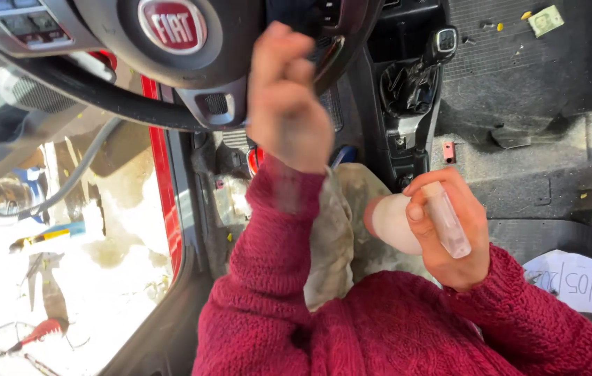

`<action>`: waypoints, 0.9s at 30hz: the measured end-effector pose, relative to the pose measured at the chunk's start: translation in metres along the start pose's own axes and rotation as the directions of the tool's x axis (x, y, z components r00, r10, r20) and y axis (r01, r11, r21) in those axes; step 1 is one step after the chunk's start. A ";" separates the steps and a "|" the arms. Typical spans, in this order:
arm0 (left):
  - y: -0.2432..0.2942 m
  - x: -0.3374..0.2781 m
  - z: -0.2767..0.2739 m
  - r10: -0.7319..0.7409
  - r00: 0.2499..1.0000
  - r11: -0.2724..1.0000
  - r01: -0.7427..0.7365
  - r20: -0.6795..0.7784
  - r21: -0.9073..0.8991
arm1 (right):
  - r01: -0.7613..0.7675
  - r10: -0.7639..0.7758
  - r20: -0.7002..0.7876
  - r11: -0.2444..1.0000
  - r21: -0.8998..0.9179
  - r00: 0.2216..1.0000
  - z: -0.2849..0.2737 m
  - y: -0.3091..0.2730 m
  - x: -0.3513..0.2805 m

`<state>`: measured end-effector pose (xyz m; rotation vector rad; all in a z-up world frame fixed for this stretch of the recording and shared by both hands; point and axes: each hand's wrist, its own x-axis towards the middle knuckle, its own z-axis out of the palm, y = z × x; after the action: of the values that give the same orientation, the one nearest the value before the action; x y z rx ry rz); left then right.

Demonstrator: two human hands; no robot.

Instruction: The person cleans the interior of a car, starting with the steering wheel. They spray a cleaning solution from a bottle and scrub the steering wheel with a brush. The person then moves to the floor mat near the pedals, spraying and scrubbing that area as well.

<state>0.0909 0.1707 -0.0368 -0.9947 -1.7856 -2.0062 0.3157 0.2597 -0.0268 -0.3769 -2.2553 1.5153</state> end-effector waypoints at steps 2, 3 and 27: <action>-0.004 0.007 -0.005 0.157 0.980 0.987 -0.159 0.126 0.006 | -0.065 0.065 0.003 0.998 -0.002 0.998 0.000 -0.001 -0.001; -0.006 0.002 -0.009 0.143 0.982 0.989 -0.147 0.122 0.017 | -0.073 0.073 0.017 0.997 0.001 0.997 -0.001 -0.001 -0.002; 0.038 0.058 -0.015 0.159 0.947 0.986 -0.139 0.279 -0.090 | 0.022 -0.022 0.037 1.000 -0.020 0.999 0.002 -0.013 0.007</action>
<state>0.0679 0.1618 0.0300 -1.4603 -1.7231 -1.9208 0.3087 0.2557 -0.0146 -0.3317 -2.2967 1.5015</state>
